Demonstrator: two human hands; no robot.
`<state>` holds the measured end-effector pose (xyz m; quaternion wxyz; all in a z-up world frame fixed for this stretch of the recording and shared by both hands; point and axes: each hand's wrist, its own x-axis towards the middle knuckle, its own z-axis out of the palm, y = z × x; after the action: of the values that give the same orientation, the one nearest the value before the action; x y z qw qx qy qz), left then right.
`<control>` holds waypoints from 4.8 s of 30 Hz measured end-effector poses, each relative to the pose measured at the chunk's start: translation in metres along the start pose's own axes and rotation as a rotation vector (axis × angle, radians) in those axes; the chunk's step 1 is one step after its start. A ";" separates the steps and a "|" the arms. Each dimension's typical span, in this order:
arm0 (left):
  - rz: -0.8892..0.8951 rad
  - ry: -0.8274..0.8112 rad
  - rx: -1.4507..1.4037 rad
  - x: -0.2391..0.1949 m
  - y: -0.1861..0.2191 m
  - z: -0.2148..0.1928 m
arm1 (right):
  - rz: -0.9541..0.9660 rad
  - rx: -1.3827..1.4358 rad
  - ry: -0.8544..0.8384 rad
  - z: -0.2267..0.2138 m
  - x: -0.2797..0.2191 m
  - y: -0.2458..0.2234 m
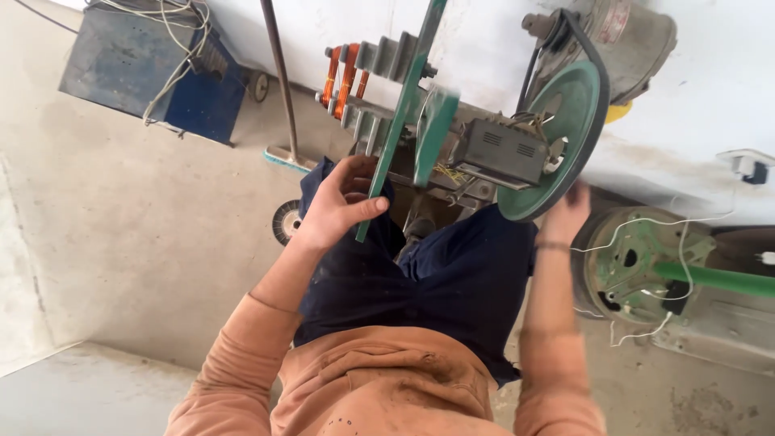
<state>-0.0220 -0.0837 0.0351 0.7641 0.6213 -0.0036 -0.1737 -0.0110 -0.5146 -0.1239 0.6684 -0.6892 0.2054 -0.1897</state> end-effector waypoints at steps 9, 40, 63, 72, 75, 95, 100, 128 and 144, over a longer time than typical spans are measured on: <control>0.610 0.349 0.810 -0.037 0.000 0.025 | 0.188 -0.113 -0.582 0.056 -0.167 -0.081; 0.196 0.078 -0.065 -0.021 -0.085 -0.029 | 0.377 -0.024 -0.816 0.172 -0.193 -0.049; 1.122 0.142 0.788 -0.016 0.067 -0.020 | -1.234 -0.388 -1.114 0.245 -0.160 -0.321; 1.164 0.149 0.820 -0.020 0.089 -0.058 | -1.286 -0.749 -0.729 0.231 -0.148 -0.315; 1.194 0.133 0.782 -0.009 0.090 -0.059 | -1.087 -0.635 -0.942 0.222 -0.156 -0.305; 1.069 0.104 0.722 0.049 0.086 -0.060 | -0.529 -0.324 -0.975 0.258 -0.145 -0.305; 0.994 0.130 0.782 0.040 0.088 -0.063 | -1.005 -0.813 -0.579 0.270 -0.140 -0.314; 0.728 0.281 0.641 0.089 0.069 -0.053 | -0.636 -0.847 -0.717 0.304 -0.124 -0.306; 0.629 0.408 0.702 0.086 0.070 -0.045 | -1.267 -1.619 -0.535 0.319 -0.110 -0.297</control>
<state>0.0869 -0.0524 0.0737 0.5098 0.8306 -0.0993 0.2011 0.0759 -0.1801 0.1629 -0.1868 -0.9293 -0.2800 -0.1523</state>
